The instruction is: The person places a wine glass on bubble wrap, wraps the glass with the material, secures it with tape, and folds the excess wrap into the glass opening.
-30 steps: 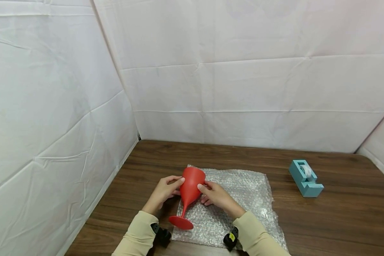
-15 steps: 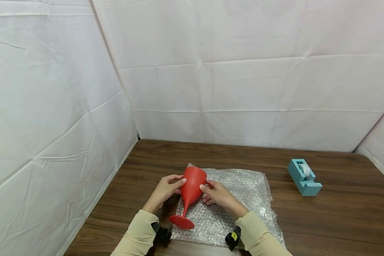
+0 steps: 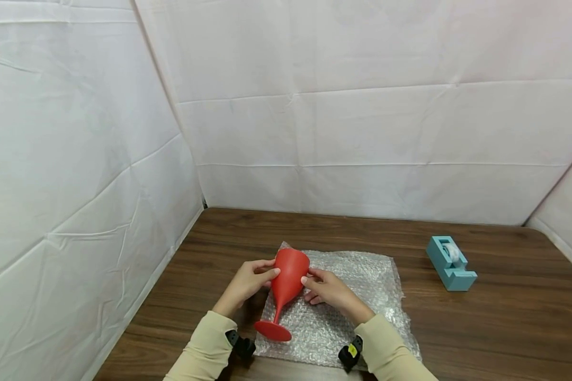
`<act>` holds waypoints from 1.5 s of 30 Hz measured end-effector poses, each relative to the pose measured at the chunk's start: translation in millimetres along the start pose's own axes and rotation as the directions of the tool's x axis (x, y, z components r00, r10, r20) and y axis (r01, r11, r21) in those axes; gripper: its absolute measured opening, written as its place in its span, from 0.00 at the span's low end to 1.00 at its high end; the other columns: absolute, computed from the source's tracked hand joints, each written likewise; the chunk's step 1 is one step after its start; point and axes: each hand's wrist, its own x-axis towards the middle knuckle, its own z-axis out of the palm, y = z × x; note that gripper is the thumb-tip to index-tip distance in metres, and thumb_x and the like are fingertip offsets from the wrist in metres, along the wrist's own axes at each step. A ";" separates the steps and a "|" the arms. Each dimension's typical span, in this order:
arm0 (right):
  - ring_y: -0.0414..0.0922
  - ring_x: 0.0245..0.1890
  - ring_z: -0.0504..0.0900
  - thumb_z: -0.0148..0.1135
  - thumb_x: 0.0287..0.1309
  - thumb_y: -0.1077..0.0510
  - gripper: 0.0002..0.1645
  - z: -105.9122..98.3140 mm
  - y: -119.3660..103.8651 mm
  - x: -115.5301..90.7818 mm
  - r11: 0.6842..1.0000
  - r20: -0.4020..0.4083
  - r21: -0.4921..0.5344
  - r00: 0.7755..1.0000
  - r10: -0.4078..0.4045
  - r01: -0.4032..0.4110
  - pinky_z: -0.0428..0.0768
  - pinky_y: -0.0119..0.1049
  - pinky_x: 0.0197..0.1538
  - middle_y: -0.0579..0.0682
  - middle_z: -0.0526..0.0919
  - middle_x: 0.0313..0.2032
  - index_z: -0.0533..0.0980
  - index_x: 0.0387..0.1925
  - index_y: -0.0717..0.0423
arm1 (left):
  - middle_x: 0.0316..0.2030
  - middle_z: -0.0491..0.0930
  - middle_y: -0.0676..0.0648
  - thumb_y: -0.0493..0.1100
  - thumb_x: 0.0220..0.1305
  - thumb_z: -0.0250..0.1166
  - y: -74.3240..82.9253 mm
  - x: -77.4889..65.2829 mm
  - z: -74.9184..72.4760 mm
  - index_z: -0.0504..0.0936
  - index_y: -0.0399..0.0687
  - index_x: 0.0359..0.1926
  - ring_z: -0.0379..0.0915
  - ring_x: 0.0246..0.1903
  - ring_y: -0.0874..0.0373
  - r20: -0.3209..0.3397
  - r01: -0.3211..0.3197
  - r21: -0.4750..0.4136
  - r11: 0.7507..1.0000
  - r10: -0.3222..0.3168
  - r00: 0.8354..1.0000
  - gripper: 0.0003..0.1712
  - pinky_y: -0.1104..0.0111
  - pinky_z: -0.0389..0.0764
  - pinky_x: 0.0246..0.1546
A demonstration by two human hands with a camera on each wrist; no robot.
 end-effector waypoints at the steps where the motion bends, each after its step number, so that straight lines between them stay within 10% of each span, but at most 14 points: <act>1: 0.44 0.33 0.83 0.53 0.69 0.52 0.38 -0.5 -0.1 -0.5 1.000 0.005 0.003 1.000 -0.003 0.003 0.84 0.39 0.40 0.63 0.79 0.48 0.55 0.68 0.74 | 0.48 0.81 0.33 0.42 0.65 0.62 0.4 -0.4 -0.2 0.75 0.31 0.59 0.84 0.36 0.49 0.004 -0.003 0.004 1.000 0.003 1.000 0.25 0.55 0.82 0.46; 21: 0.41 0.33 0.82 0.53 0.68 0.58 0.37 -8.8 4.4 -5.7 0.996 0.028 0.082 0.999 -0.030 0.028 0.83 0.35 0.40 0.64 0.76 0.49 0.52 0.67 0.77 | 0.53 0.79 0.35 0.42 0.70 0.55 5.5 -0.9 -9.8 0.73 0.34 0.60 0.83 0.42 0.45 0.137 -0.025 0.015 1.000 0.022 0.990 0.22 0.50 0.75 0.55; 45: 0.41 0.31 0.82 0.47 0.65 0.60 0.34 -12.8 6.4 -8.2 0.996 0.002 0.080 1.000 0.030 -0.030 0.83 0.35 0.40 0.58 0.81 0.41 0.55 0.68 0.74 | 0.53 0.78 0.36 0.40 0.69 0.56 6.3 -1.2 -4.6 0.75 0.34 0.58 0.81 0.46 0.45 0.111 -0.043 0.036 0.998 0.039 0.993 0.20 0.53 0.78 0.53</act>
